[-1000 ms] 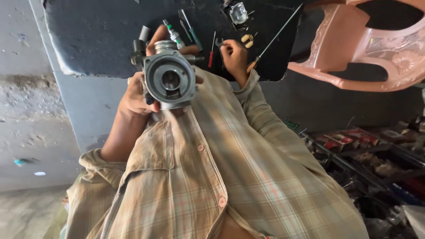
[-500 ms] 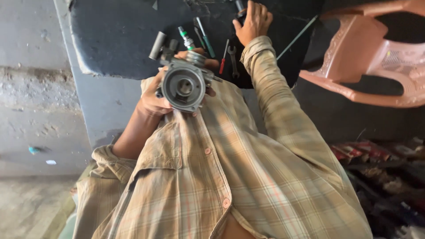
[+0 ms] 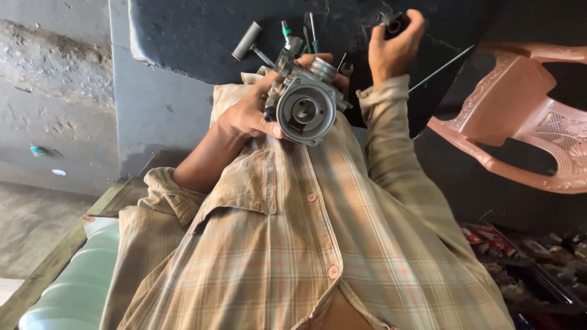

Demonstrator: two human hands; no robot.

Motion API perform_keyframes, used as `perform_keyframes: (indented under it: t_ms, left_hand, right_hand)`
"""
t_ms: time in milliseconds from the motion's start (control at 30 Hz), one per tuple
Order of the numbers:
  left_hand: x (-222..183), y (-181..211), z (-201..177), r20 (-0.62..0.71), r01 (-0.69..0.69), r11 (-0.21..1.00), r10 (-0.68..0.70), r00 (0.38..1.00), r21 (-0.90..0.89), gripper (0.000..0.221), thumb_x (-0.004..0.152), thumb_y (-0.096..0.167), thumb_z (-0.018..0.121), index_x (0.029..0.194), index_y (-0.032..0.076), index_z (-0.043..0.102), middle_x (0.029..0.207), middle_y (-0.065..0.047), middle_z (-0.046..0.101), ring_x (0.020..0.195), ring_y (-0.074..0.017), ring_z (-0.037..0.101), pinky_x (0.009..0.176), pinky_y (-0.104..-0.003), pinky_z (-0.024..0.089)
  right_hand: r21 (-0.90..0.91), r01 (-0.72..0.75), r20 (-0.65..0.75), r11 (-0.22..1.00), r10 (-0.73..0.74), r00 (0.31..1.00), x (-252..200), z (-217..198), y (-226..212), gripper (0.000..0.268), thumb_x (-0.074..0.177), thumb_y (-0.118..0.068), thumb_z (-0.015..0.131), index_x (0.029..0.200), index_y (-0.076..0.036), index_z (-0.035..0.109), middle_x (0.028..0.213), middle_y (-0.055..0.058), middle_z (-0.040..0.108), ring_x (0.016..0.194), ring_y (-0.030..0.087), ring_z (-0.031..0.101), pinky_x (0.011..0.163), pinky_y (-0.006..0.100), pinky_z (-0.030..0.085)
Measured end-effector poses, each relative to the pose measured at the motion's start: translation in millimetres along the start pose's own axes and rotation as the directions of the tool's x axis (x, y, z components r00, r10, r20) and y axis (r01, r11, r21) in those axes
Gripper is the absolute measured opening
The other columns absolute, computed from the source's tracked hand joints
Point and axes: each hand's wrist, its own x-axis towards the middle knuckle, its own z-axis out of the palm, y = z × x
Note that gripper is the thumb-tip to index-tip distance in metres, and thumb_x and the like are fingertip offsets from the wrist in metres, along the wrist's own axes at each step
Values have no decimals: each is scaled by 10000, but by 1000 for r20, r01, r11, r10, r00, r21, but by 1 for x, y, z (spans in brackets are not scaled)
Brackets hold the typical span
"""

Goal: Disassemble, inspect, and clean components of a motorcycle carburetor.

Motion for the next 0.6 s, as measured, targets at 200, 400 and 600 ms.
perform_keyframes:
  t_ms: [200, 400, 600]
  left_hand:
    - [8, -7, 1, 66, 47, 993, -55, 996, 110, 1059, 854, 230, 935, 1644, 42, 255, 1588, -211, 493, 1456, -309, 549, 1283, -439, 437]
    - [16, -13, 2, 126, 23, 995, -36, 991, 101, 1048, 866, 196, 932, 1646, 57, 246, 1579, -200, 501, 1462, -306, 557, 1258, -434, 407]
    - [14, -10, 11, 127, -3, 995, -10, 992, 99, 1059, 876, 201, 940, 1645, 55, 227, 1578, -176, 503, 1420, -294, 534, 1261, -431, 406]
  right_hand:
    - [662, 80, -124, 746, 4, 992, -4, -84, -52, 676, 995, -22, 761, 1523, -66, 341, 1247, 167, 573, 1062, 226, 634, 901, 370, 568]
    - [710, 471, -365, 523, -299, 882, 17, -184, -178, 805, 888, -226, 757, 1506, -98, 257, 1123, 176, 642, 944, 235, 660, 772, 356, 568]
    - [846, 475, -258, 242, -594, 762, 11, -199, -202, 1087, 745, -299, 868, 1581, -245, 176, 980, 158, 686, 734, 236, 668, 608, 361, 618]
